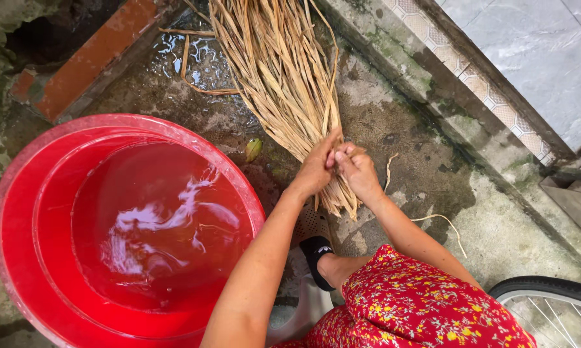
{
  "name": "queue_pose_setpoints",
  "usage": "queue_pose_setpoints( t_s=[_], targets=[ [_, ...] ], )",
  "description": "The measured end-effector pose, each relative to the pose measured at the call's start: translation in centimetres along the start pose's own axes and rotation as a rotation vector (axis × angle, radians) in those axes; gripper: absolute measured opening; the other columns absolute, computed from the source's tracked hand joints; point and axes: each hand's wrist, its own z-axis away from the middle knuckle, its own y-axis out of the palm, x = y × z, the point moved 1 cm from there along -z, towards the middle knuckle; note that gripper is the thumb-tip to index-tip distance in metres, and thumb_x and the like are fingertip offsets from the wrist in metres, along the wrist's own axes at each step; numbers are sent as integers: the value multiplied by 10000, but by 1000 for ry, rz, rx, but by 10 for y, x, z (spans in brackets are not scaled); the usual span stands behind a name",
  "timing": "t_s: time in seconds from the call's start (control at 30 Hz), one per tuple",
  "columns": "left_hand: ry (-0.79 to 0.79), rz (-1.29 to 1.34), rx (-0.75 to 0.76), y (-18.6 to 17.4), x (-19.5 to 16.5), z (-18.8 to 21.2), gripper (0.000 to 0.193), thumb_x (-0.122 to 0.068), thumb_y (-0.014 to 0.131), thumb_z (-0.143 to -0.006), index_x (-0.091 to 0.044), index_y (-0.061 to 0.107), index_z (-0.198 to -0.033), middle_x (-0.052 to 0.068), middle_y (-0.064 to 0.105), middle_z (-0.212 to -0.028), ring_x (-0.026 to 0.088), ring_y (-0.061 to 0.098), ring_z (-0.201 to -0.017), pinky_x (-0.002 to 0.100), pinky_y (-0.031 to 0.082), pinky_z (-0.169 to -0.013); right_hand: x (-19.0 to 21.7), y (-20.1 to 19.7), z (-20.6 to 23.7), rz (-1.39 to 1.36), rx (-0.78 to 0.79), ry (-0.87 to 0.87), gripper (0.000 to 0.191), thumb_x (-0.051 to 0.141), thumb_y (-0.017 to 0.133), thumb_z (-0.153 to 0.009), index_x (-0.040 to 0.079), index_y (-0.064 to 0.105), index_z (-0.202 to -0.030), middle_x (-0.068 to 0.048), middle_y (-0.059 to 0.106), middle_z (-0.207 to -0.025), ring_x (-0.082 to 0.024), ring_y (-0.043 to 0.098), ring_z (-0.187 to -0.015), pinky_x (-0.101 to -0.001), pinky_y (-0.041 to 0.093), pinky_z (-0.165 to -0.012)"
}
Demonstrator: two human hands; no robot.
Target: The person sits on a low stool and washes bundles of dried palm leaf strips in a red basin of water, dipping and swishing them by hand. They then gather the strips into a larger bundle, align them, and tie the bundle with a strip before rinsing it again in the basin.
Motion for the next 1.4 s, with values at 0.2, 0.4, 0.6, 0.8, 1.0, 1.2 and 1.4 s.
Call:
queue_pose_setpoints(
  t_s=[0.2,0.4,0.6,0.8,1.0,1.2,1.4],
  targets=[
    [48,-246,405,-21,3,-34,223,-116,855,-846,-65,692,-990,85,588,-1093,241,633,-1038,352,549,-957,19,-8,0,-73,33,-15,198,100,550,-1082,-8,685,-984,-31,647,-928,-92,552,-760,-230,455,-688],
    [-234,-108,169,-29,-24,-22,169,-207,788,-846,-112,781,-987,76,640,-875,241,699,-732,409,582,-673,35,-2,1,-421,-179,91,379,21,613,-1018,-4,493,-1376,-38,595,-1060,-80,564,-829,-218,514,-751],
    [102,-335,-72,-27,-57,-9,188,-254,797,-859,-79,790,-930,113,735,-851,263,710,-735,400,576,-688,31,38,17,-69,-314,172,721,-52,666,-887,20,346,-1530,-67,416,-1234,-114,571,-938,-234,531,-788],
    [431,-813,-118,0,-70,1,42,-120,726,-826,-101,763,-826,54,723,-828,221,686,-808,381,579,-726,14,38,10,194,-461,-108,127,-52,665,-996,-34,576,-1083,-165,567,-1547,-223,566,-1384,-305,462,-1126],
    [563,-696,-290,17,-65,4,98,-111,700,-783,-108,755,-864,23,685,-861,244,615,-905,380,544,-735,9,28,6,-196,-465,56,436,-15,578,-974,14,572,-1409,-109,618,-1414,-149,593,-1227,-272,481,-1056],
    [417,-567,-422,36,-62,8,151,-131,697,-795,-139,736,-941,77,614,-1066,285,639,-1032,374,574,-838,-4,12,3,-269,-449,-12,316,14,575,-1047,-40,649,-1350,-112,701,-1266,-155,654,-1114,-286,522,-1017],
    [347,-434,-344,46,-91,4,340,-108,686,-837,-211,742,-1156,95,597,-1134,294,678,-1001,408,571,-811,-18,-32,-27,-295,-545,41,179,46,614,-996,-9,763,-1080,-57,787,-1036,-137,724,-883,-270,610,-829]
  ],
)
